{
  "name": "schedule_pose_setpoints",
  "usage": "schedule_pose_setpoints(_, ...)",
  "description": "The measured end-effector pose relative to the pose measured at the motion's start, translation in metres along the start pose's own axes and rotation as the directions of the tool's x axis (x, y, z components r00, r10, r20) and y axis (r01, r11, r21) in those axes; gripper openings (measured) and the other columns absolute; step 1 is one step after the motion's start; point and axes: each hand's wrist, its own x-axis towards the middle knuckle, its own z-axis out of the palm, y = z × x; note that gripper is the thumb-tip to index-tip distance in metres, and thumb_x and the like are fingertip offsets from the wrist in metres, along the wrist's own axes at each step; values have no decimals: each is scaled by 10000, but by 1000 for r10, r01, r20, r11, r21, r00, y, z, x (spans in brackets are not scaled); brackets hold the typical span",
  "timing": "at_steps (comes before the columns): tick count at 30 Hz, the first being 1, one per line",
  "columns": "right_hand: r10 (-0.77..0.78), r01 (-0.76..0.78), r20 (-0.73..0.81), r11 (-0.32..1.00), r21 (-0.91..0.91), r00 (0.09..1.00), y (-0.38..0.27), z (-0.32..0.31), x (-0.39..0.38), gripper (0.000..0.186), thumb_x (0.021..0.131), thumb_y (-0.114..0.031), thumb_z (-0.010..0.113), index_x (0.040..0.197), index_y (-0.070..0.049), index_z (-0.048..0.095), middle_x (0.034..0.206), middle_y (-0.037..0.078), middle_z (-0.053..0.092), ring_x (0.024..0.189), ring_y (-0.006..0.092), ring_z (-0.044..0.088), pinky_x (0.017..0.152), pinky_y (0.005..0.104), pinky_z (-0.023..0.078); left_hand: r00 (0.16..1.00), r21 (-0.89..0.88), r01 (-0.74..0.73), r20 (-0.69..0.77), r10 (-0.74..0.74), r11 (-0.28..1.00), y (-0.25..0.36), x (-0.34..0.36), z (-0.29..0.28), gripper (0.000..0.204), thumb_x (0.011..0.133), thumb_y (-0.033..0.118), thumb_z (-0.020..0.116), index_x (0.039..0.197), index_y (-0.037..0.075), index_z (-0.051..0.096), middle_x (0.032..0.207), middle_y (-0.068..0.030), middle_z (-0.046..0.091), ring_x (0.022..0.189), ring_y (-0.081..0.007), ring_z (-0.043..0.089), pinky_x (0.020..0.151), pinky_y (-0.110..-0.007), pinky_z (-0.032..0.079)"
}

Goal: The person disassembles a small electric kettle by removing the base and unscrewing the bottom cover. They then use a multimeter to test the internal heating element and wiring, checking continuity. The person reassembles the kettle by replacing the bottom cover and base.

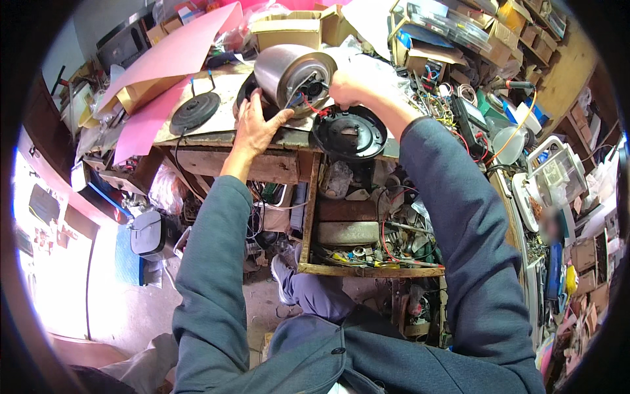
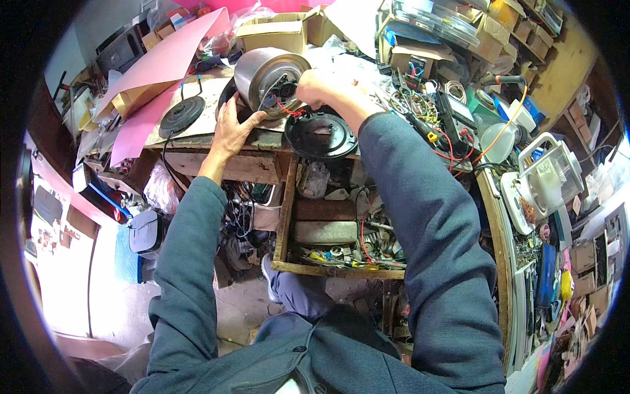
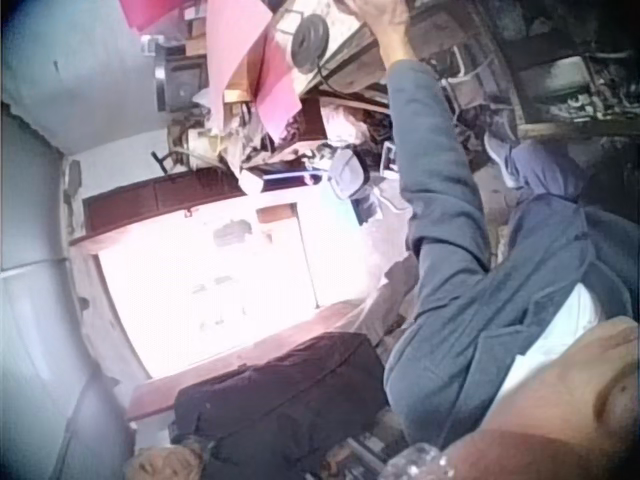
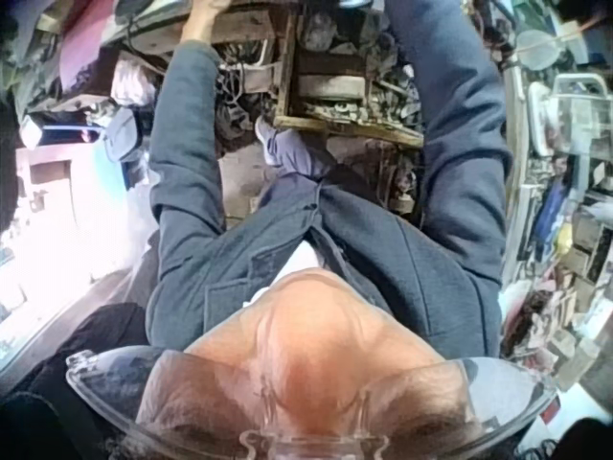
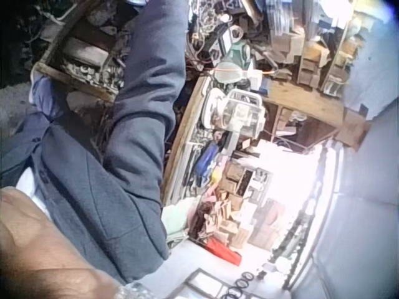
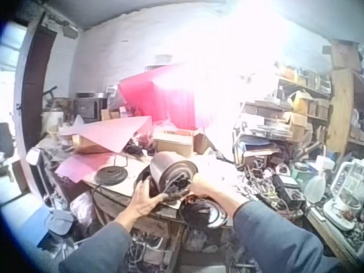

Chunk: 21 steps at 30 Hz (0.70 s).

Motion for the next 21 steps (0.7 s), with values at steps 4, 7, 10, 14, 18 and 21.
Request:
schedule_pose_setpoints(4, 178, -275, 247, 853, 444, 952, 14, -1, 24, 118, 848, -171, 749, 811, -76, 808, 682, 26, 766, 648, 115, 702, 597, 341, 583, 1000, 44, -1, 18, 0, 999, -2, 1, 2, 1201, 802, 765, 751, 1584, -54, 353, 1501, -285, 485, 1432, -407, 445, 1208, -491, 351)
schedule_pose_setpoints(7, 143, -205, 196, 915, 348, 970, 18, -16, 17, 159, 850, -204, 796, 795, -54, 785, 681, 45, 760, 662, 127, 726, 594, 349, 586, 1000, 73, -13, 11, 12, 997, -6, 2, 3, 1205, 796, 744, 766, 1589, -57, 339, 1477, -300, 507, 1435, -428, 438, 1218, -490, 335)
schedule_pose_setpoints(10, 75, -122, 129, 903, 412, 989, 28, -20, 9, 210, 830, -220, 846, 792, -28, 769, 690, 55, 759, 673, 133, 743, 592, 339, 583, 999, 58, -40, 30, 38, 998, -2, 3, 4, 1179, 812, 688, 773, 1588, -75, 319, 1534, -315, 474, 1476, -458, 390, 1261, -501, 268)
schedule_pose_setpoints(14, 67, -120, 157, 926, 358, 985, 3, -46, -15, 268, 891, -226, 819, 814, 19, 741, 694, 91, 754, 636, 157, 744, 595, 356, 600, 999, 122, -44, 23, 41, 992, -6, -1, 2, 1139, 838, 651, 766, 1581, -89, 322, 1577, -324, 438, 1517, -476, 342, 1279, -506, 243)
schedule_pose_setpoints(18, 174, -265, 259, 886, 380, 950, 9, -46, 3, 250, 950, -174, 728, 812, 34, 713, 736, 96, 769, 628, 154, 748, 538, 329, 603, 995, 104, -92, -36, 96, 990, -1, -2, 5, 1066, 842, 559, 803, 1574, -71, 350, 1531, -316, 488, 1489, -466, 385, 1262, -507, 285)
schedule_pose_setpoints(21, 198, -286, 258, 884, 369, 946, 24, -32, 24, 160, 904, -124, 749, 842, 22, 730, 760, 102, 778, 611, 154, 737, 536, 322, 604, 988, 65, -126, -79, 131, 990, -3, -3, 8, 989, 834, 484, 832, 1540, -57, 401, 1497, -309, 517, 1458, -461, 422, 1250, -516, 309)
